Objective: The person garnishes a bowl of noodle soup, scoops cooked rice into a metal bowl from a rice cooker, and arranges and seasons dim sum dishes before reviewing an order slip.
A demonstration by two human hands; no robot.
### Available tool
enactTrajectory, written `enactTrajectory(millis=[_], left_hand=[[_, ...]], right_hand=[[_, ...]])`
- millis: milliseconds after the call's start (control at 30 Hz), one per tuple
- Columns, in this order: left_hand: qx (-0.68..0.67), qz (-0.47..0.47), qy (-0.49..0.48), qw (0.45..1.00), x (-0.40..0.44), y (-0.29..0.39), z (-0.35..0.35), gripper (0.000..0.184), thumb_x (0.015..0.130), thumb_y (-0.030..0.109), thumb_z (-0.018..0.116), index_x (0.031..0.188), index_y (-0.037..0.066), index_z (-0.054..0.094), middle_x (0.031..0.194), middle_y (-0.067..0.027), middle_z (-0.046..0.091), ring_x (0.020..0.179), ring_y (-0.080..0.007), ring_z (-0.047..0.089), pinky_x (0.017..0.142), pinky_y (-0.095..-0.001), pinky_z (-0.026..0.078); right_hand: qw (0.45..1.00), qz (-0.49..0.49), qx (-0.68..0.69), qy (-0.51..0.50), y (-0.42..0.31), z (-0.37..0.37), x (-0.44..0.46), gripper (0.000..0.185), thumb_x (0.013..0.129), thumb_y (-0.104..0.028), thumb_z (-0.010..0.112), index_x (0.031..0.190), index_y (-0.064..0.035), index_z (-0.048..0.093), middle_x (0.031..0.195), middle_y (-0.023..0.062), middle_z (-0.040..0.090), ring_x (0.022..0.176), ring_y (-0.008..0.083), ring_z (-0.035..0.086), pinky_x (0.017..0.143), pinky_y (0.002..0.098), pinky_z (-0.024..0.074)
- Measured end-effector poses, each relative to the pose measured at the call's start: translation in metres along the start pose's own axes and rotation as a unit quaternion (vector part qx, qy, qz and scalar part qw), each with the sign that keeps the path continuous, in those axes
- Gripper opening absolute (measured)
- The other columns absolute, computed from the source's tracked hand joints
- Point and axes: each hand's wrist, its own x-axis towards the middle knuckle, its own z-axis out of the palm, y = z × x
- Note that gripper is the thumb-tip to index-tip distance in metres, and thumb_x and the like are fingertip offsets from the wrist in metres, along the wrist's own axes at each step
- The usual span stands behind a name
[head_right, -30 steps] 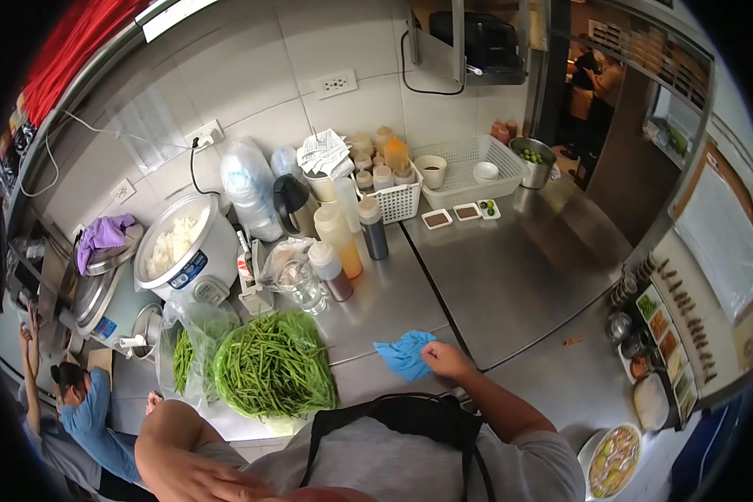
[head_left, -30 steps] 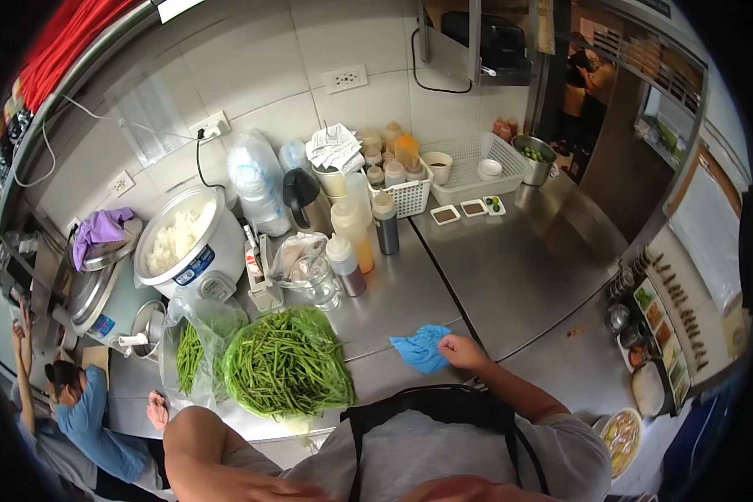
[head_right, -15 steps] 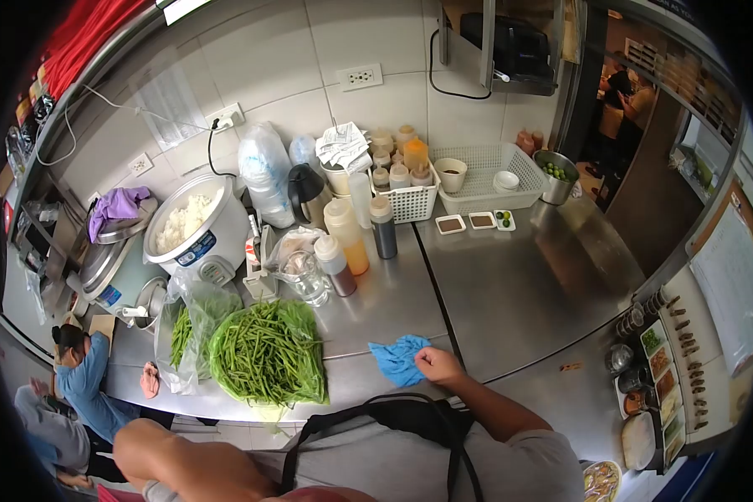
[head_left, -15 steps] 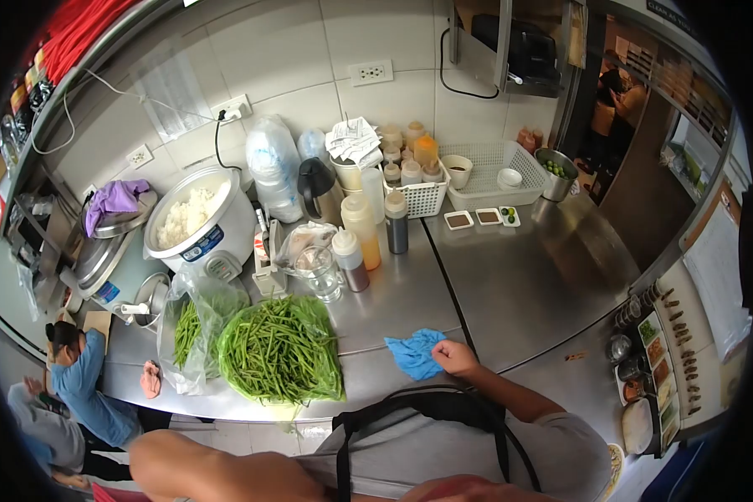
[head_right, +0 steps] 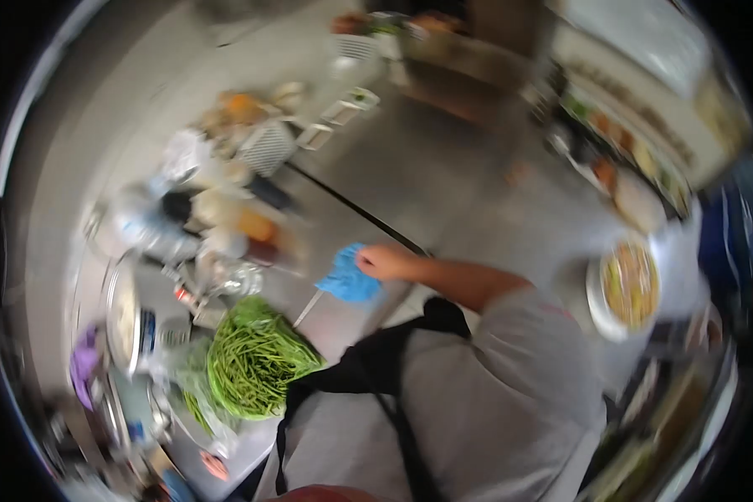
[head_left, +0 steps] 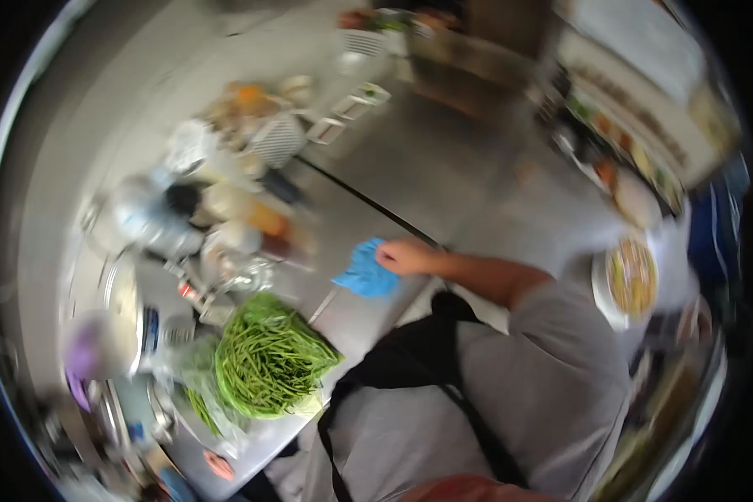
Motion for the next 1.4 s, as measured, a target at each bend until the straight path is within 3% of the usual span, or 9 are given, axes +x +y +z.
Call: enactTrajectory(millis=[333,567,600,700,733,867,1000,1233,1400], left_hand=[[-0.048,0.087,-0.174,0.980,-0.021,-0.017,-0.008,0.028,0.064,0.017,0.064,0.087,0.004,0.054,0.091,-0.0198,0.053,0.058,-0.0235,0.050,0.054,-0.0330,0.040],[-0.164,-0.008,-0.330,0.930,-0.008,-0.030,-0.026,0.029,0.067,0.012,0.063,0.094,0.005,0.055,0.096,-0.0209,0.053,0.055,-0.0218,0.050,0.048,-0.0300,0.040],[-0.195,-0.083,-0.310,0.927,-0.009,-0.034,-0.029,0.029,0.068,0.011,0.062,0.095,0.005,0.055,0.097,-0.0210,0.053,0.055,-0.0215,0.050,0.047,-0.0296,0.040],[0.017,-0.287,0.404,0.869,0.007,-0.060,0.023,0.048,0.075,0.045,0.052,0.080,-0.002,0.059,0.082,-0.0131,0.058,0.073,-0.0197,0.057,0.063,-0.0288,0.046],[-0.067,-0.188,0.190,0.961,-0.010,-0.122,-0.008,0.052,0.076,0.044,0.053,0.094,-0.005,0.054,0.094,-0.0115,0.055,0.084,-0.0185,0.054,0.071,-0.0281,0.044],[-0.354,-0.214,0.249,0.876,0.084,-0.247,0.008,0.040,0.086,0.036,0.041,0.110,0.005,0.045,0.092,-0.0049,0.055,0.083,-0.0133,0.054,0.071,-0.0240,0.043],[-0.360,-0.297,0.269,0.843,0.216,-0.351,0.047,0.045,0.084,0.044,0.038,0.115,0.011,0.041,0.101,-0.0050,0.051,0.090,-0.0149,0.052,0.074,-0.0282,0.041],[-0.337,-0.262,0.275,0.861,0.347,-0.443,0.095,0.060,0.084,0.046,0.036,0.132,0.015,0.018,0.136,-0.0055,0.018,0.123,-0.0205,0.018,0.095,-0.0360,0.022],[-0.431,-0.259,0.287,0.815,0.367,-0.447,0.101,0.052,0.086,0.043,0.031,0.127,0.011,0.030,0.129,-0.0056,0.032,0.117,-0.0176,0.031,0.094,-0.0319,0.027]], right_hand=[[0.955,0.155,0.078,0.239,-0.046,0.006,-0.105,0.019,0.073,-0.019,0.052,0.090,-0.0093,0.056,0.078,0.0074,0.060,0.071,0.0236,0.057,0.065,0.0321,0.0445],[0.785,0.242,-0.060,0.567,-0.052,-0.116,-0.271,0.013,0.076,-0.010,0.051,0.085,-0.0035,0.058,0.074,0.0076,0.059,0.067,0.0151,0.055,0.063,0.0268,0.0439],[0.759,0.220,-0.104,0.604,-0.049,-0.141,-0.298,0.014,0.076,-0.009,0.051,0.087,-0.0027,0.057,0.078,0.0093,0.058,0.073,0.0169,0.055,0.066,0.0273,0.0434],[0.666,0.353,-0.127,0.645,-0.036,-0.193,-0.399,0.019,0.077,-0.014,0.051,0.089,0.0009,0.056,0.081,0.0107,0.059,0.076,0.0183,0.055,0.068,0.0285,0.0430],[0.676,0.337,-0.063,0.652,0.022,-0.202,-0.457,0.023,0.078,-0.017,0.049,0.089,0.0021,0.056,0.081,0.0123,0.059,0.075,0.0178,0.056,0.066,0.0283,0.0431],[0.692,0.517,-0.354,0.359,0.145,-0.193,-0.618,0.027,0.076,-0.016,0.048,0.093,0.0041,0.053,0.089,0.0221,0.056,0.083,0.0350,0.054,0.074,0.0382,0.0419],[0.699,0.536,0.184,0.436,0.064,-0.191,-0.532,0.039,0.076,-0.029,0.049,0.103,-0.0009,0.049,0.074,0.0105,0.058,0.054,0.0177,0.056,0.044,0.0305,0.0452],[0.710,0.448,0.236,0.490,0.030,-0.197,-0.493,0.038,0.080,-0.034,0.044,0.104,-0.0052,0.042,0.075,0.0057,0.056,0.047,0.0104,0.054,0.032,0.0186,0.0384],[0.706,0.439,0.265,0.488,0.024,-0.205,-0.484,0.042,0.077,-0.032,0.049,0.107,-0.0050,0.036,0.079,0.0082,0.055,0.049,0.0127,0.054,0.034,0.0206,0.0419]])
